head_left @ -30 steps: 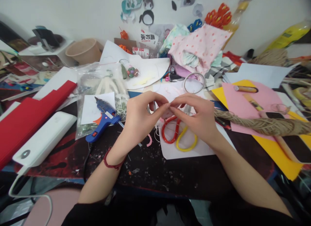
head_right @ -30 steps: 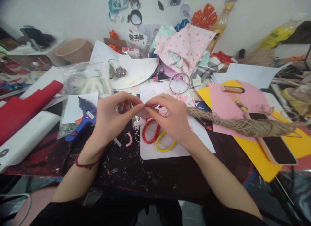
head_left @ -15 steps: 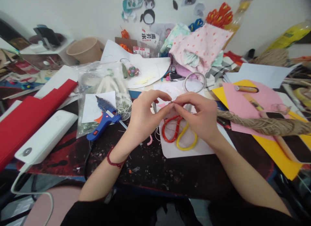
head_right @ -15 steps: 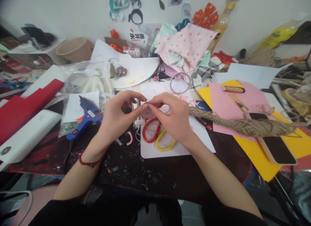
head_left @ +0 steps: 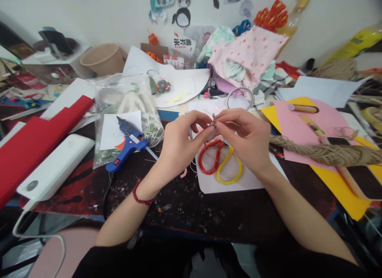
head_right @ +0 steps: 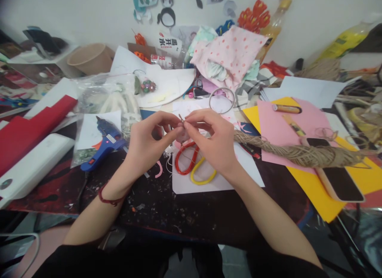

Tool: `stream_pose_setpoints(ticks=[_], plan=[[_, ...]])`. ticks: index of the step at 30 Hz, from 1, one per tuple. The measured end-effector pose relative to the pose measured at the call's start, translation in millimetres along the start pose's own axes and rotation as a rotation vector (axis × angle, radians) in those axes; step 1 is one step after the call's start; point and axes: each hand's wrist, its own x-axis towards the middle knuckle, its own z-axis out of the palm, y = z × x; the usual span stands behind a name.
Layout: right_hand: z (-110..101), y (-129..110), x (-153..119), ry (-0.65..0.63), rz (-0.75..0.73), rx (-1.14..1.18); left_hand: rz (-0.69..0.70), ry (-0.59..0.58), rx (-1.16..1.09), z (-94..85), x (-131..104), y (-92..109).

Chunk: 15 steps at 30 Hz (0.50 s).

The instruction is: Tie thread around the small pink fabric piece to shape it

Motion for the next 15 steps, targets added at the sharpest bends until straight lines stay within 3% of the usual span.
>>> stream_pose_setpoints(ticks=[9,15], plan=[[1.5,-0.2,-1.6,-0.032,0.022,-0.048,-0.079,-0.019,-0.063,1.7,-0.6,-1.9],[2.8,-2.7,-2.4,-0.059,-0.009,-0.089,-0.046,0.013,-0.031,1.6,0.0,-0.3]])
